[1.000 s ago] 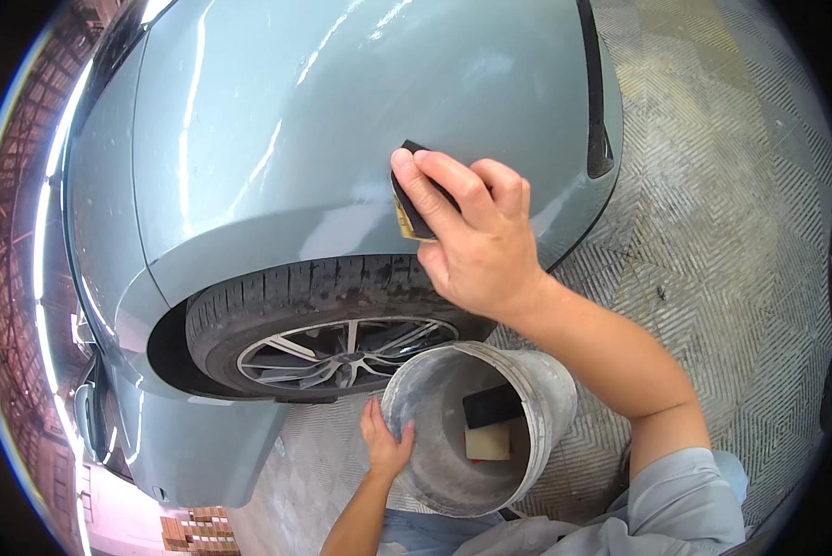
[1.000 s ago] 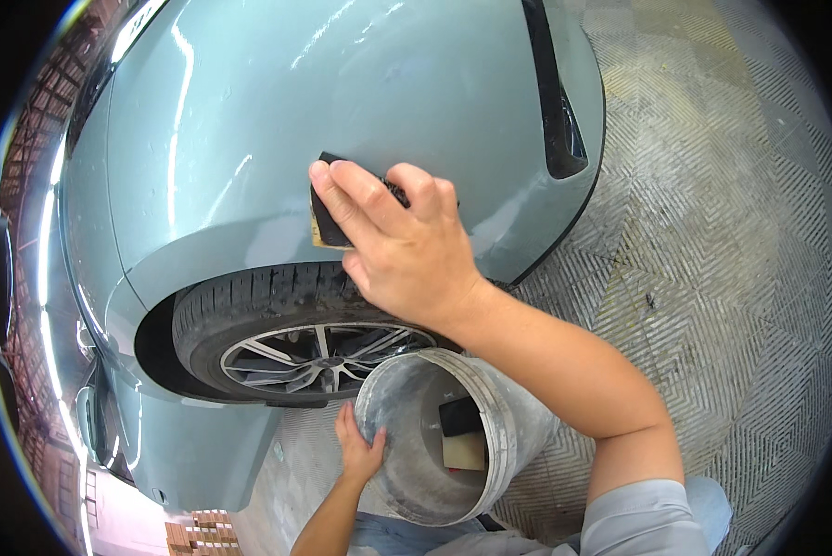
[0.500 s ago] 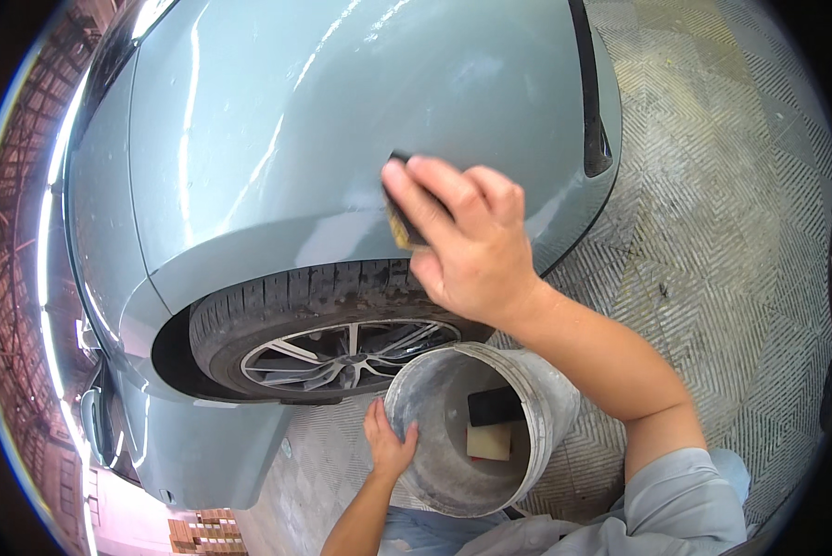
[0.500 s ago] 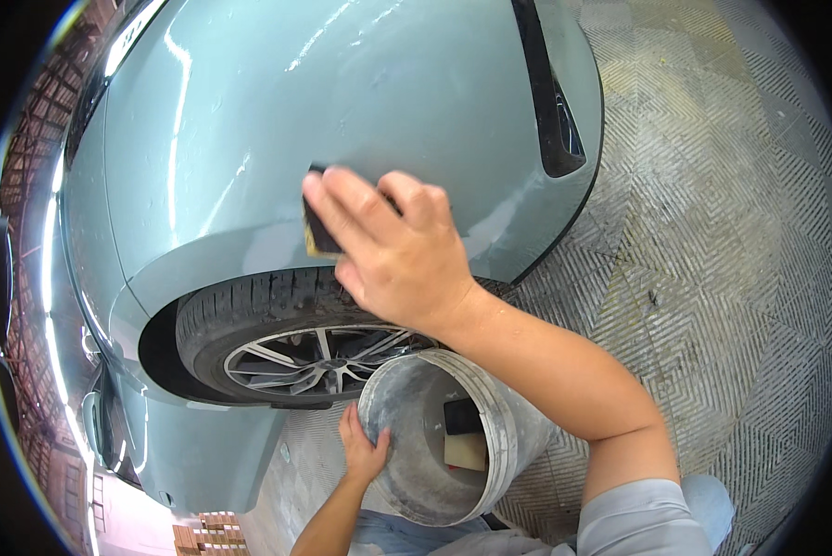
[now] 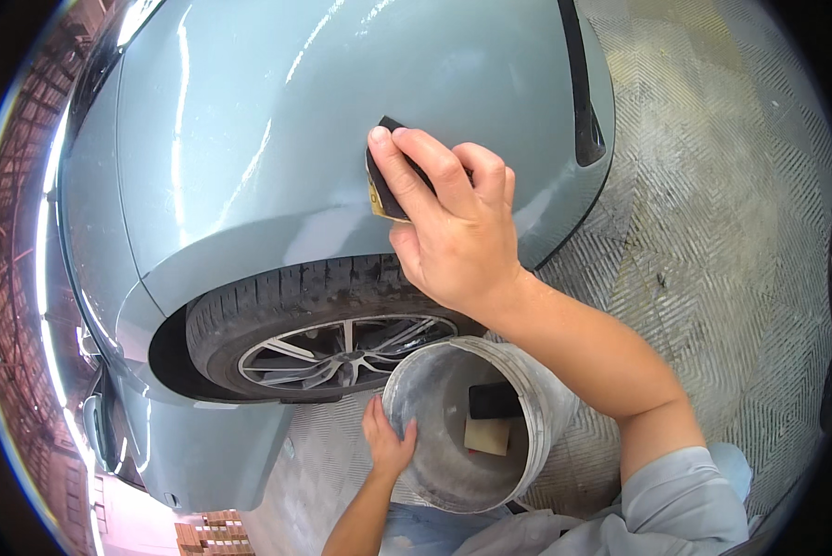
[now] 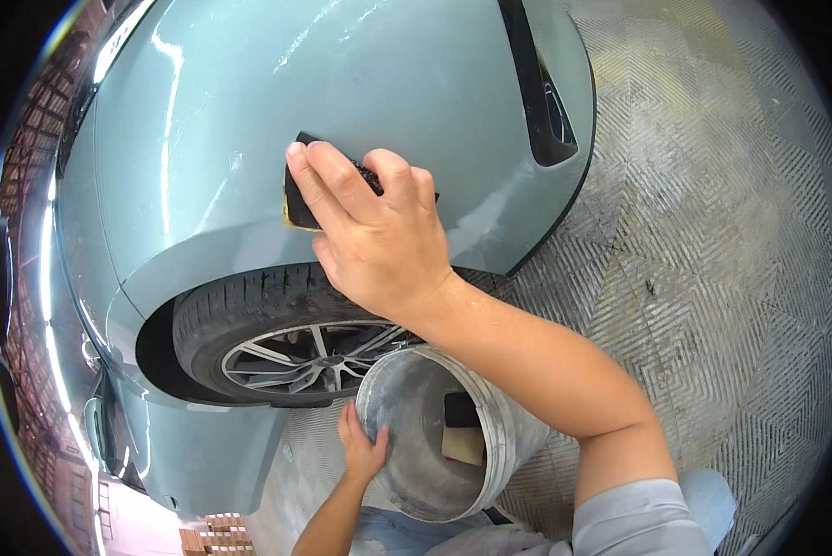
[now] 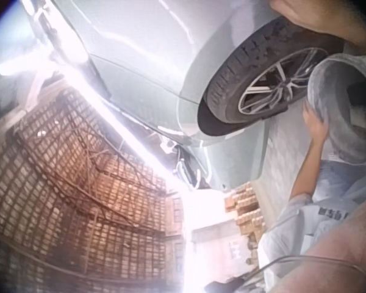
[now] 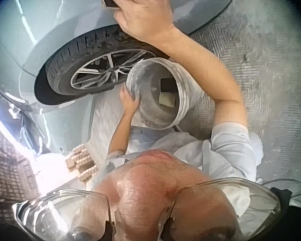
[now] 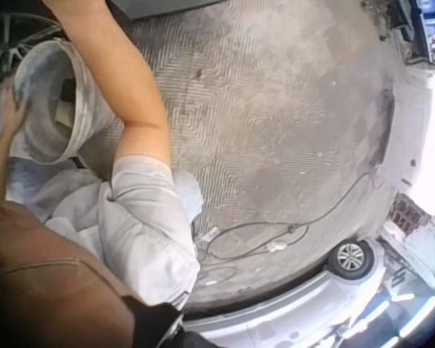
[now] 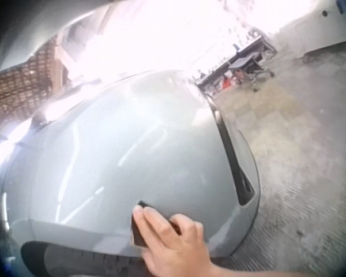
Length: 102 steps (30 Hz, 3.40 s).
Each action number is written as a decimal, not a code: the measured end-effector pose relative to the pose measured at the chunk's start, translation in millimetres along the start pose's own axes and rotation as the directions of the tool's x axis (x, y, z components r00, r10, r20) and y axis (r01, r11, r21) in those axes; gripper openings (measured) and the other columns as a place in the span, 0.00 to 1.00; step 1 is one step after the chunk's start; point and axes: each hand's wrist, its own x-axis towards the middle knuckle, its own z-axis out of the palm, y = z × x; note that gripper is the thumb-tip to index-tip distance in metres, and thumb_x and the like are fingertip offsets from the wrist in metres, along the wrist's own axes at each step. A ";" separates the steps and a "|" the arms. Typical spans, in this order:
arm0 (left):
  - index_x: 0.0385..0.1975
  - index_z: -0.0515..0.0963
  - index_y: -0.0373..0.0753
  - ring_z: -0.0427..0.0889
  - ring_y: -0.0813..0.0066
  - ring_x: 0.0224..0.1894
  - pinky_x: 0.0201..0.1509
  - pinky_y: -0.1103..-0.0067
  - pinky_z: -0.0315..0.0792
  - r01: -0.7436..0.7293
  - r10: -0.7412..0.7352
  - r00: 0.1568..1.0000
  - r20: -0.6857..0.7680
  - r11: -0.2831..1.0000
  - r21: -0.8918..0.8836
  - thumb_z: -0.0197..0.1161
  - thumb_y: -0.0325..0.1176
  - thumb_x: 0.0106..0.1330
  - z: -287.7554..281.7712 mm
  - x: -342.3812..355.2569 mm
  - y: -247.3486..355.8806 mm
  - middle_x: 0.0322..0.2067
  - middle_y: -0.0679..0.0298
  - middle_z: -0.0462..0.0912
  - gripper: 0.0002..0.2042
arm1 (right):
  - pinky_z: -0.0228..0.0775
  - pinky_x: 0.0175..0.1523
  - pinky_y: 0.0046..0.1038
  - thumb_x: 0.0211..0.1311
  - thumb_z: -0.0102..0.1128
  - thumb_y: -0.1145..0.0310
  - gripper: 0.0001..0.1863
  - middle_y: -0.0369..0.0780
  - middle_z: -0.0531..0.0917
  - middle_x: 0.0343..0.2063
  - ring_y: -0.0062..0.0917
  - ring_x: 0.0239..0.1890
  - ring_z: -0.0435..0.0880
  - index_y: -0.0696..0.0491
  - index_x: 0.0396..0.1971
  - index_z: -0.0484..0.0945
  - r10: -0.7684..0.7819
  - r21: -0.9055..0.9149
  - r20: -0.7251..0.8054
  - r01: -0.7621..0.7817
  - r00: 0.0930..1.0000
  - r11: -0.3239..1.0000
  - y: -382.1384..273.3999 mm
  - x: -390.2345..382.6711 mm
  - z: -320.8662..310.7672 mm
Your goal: The person sands the front wheel arch of a light blue car using various sanding blocks and sponges. They repeatedly dip the tools into a bucket of water and rub the car's surface, switching between different sanding pads.
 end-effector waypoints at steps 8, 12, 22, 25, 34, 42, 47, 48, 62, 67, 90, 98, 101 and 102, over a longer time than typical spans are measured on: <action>0.65 0.54 0.27 0.58 0.42 0.63 0.68 0.59 0.52 -0.004 0.004 1.000 0.012 1.000 0.022 0.67 0.38 0.55 -0.6 0.8 0.5 0.62 0.40 0.59 0.40 | 0.58 0.49 0.31 0.37 0.62 0.73 0.38 0.29 0.70 0.55 0.31 0.46 0.63 0.49 0.58 0.74 0.002 -0.011 -0.001 -0.002 1.000 1.000 -2.8 1.4 -1.0; 0.64 0.54 0.27 0.58 0.42 0.63 0.68 0.59 0.52 0.000 0.000 1.000 -0.002 1.000 0.004 0.67 0.37 0.55 0.3 -0.7 -0.7 0.62 0.40 0.58 0.40 | 0.58 0.50 0.32 0.38 0.64 0.72 0.38 0.29 0.69 0.56 0.32 0.47 0.62 0.49 0.59 0.72 -0.002 -0.016 0.007 0.002 1.000 1.000 1.7 8.6 -4.1; 0.64 0.54 0.26 0.57 0.43 0.64 0.68 0.60 0.52 0.020 -0.020 1.000 0.012 1.000 -0.001 0.67 0.38 0.56 2.0 0.6 -2.8 0.62 0.41 0.58 0.40 | 0.59 0.55 0.32 0.34 0.61 0.74 0.37 0.34 0.72 0.55 0.33 0.48 0.65 0.51 0.56 0.77 -0.048 0.044 -0.019 0.048 0.999 0.998 -2.2 -1.6 -15.1; 0.64 0.54 0.27 0.57 0.43 0.64 0.68 0.60 0.52 0.026 -0.026 1.000 0.013 1.000 -0.003 0.67 0.38 0.56 2.0 0.5 -2.7 0.62 0.41 0.58 0.40 | 0.59 0.54 0.32 0.32 0.62 0.73 0.39 0.33 0.72 0.55 0.33 0.47 0.65 0.51 0.57 0.76 0.079 -0.010 0.093 -0.078 0.993 0.997 -4.5 -1.4 -5.9; 0.65 0.54 0.27 0.58 0.43 0.63 0.68 0.60 0.53 0.019 -0.019 1.000 0.023 1.000 0.009 0.67 0.37 0.55 0.5 1.6 -0.4 0.62 0.41 0.58 0.40 | 0.58 0.51 0.31 0.32 0.63 0.74 0.40 0.30 0.70 0.56 0.31 0.46 0.64 0.49 0.58 0.75 0.023 0.012 0.074 -0.024 0.997 1.000 -1.7 -0.2 -3.6; 0.64 0.56 0.26 0.59 0.42 0.63 0.68 0.60 0.53 0.034 -0.034 0.999 0.000 0.999 0.001 0.67 0.37 0.55 0.6 0.3 -1.0 0.62 0.39 0.58 0.39 | 0.58 0.53 0.33 0.34 0.64 0.74 0.40 0.31 0.70 0.57 0.33 0.46 0.63 0.49 0.58 0.74 0.009 0.059 0.001 -0.010 1.000 0.998 -5.5 -1.7 -3.5; 0.64 0.55 0.26 0.59 0.42 0.63 0.67 0.60 0.53 0.019 -0.019 1.000 0.017 1.000 0.024 0.68 0.38 0.55 0.7 -1.2 -2.8 0.61 0.40 0.58 0.40 | 0.57 0.54 0.31 0.36 0.64 0.75 0.38 0.34 0.70 0.56 0.33 0.49 0.64 0.51 0.58 0.74 0.057 -0.017 -0.028 -0.057 0.998 0.998 7.2 11.2 -11.7; 0.65 0.55 0.27 0.59 0.42 0.63 0.67 0.60 0.53 0.002 -0.002 1.000 -0.003 1.000 0.025 0.68 0.38 0.55 0.8 -0.2 -3.1 0.61 0.40 0.58 0.40 | 0.57 0.54 0.31 0.35 0.66 0.74 0.39 0.32 0.70 0.56 0.33 0.49 0.63 0.51 0.58 0.74 0.054 -0.031 -0.120 -0.058 0.991 0.998 11.5 12.8 -14.2; 0.65 0.53 0.28 0.59 0.43 0.62 0.67 0.59 0.53 0.010 -0.010 1.000 0.014 1.000 0.011 0.67 0.39 0.56 3.0 -0.1 -6.4 0.61 0.40 0.59 0.41 | 0.59 0.54 0.31 0.33 0.64 0.71 0.41 0.31 0.69 0.56 0.32 0.48 0.64 0.48 0.58 0.74 -0.048 0.061 0.085 0.043 0.995 0.997 1.1 -2.7 -4.5; 0.65 0.53 0.27 0.59 0.43 0.62 0.67 0.59 0.53 0.014 -0.014 0.999 0.028 1.000 0.022 0.67 0.38 0.55 1.6 1.9 -3.5 0.61 0.40 0.59 0.41 | 0.58 0.52 0.31 0.35 0.65 0.69 0.40 0.30 0.69 0.56 0.30 0.47 0.64 0.48 0.59 0.73 -0.042 0.021 0.041 0.041 0.998 0.999 6.5 1.3 -4.9; 0.65 0.53 0.27 0.58 0.42 0.62 0.67 0.59 0.53 -0.006 0.006 1.000 0.021 1.000 0.009 0.68 0.38 0.55 0.6 0.7 -3.6 0.61 0.40 0.59 0.41 | 0.59 0.50 0.35 0.42 0.63 0.71 0.36 0.33 0.69 0.55 0.33 0.48 0.65 0.51 0.59 0.71 0.002 0.000 -0.014 -0.003 1.000 1.000 16.5 20.0 -8.8; 0.65 0.54 0.27 0.59 0.42 0.62 0.68 0.59 0.53 -0.003 0.002 1.000 0.023 0.999 0.032 0.68 0.38 0.55 2.4 0.8 -5.2 0.61 0.40 0.59 0.41 | 0.60 0.50 0.32 0.37 0.64 0.70 0.38 0.33 0.70 0.55 0.32 0.47 0.65 0.52 0.58 0.73 -0.048 0.278 0.145 0.006 0.988 0.961 -1.7 -11.7 -19.2; 0.65 0.54 0.27 0.58 0.42 0.62 0.68 0.59 0.52 -0.011 0.011 1.000 0.007 1.000 0.026 0.67 0.38 0.55 4.1 -0.2 -7.5 0.61 0.40 0.59 0.40 | 0.61 0.51 0.32 0.33 0.62 0.71 0.39 0.36 0.72 0.53 0.33 0.45 0.67 0.53 0.57 0.75 -0.039 0.379 0.154 -0.023 0.987 0.925 -4.5 -30.5 -29.4; 0.64 0.54 0.27 0.58 0.42 0.62 0.67 0.59 0.52 -0.013 0.013 1.000 0.002 1.000 0.021 0.67 0.38 0.55 5.0 -0.5 -8.5 0.61 0.40 0.59 0.40 | 0.62 0.51 0.33 0.32 0.59 0.73 0.38 0.39 0.73 0.52 0.34 0.45 0.68 0.55 0.56 0.76 -0.046 0.407 0.177 -0.031 0.983 0.913 -5.3 -35.4 -31.8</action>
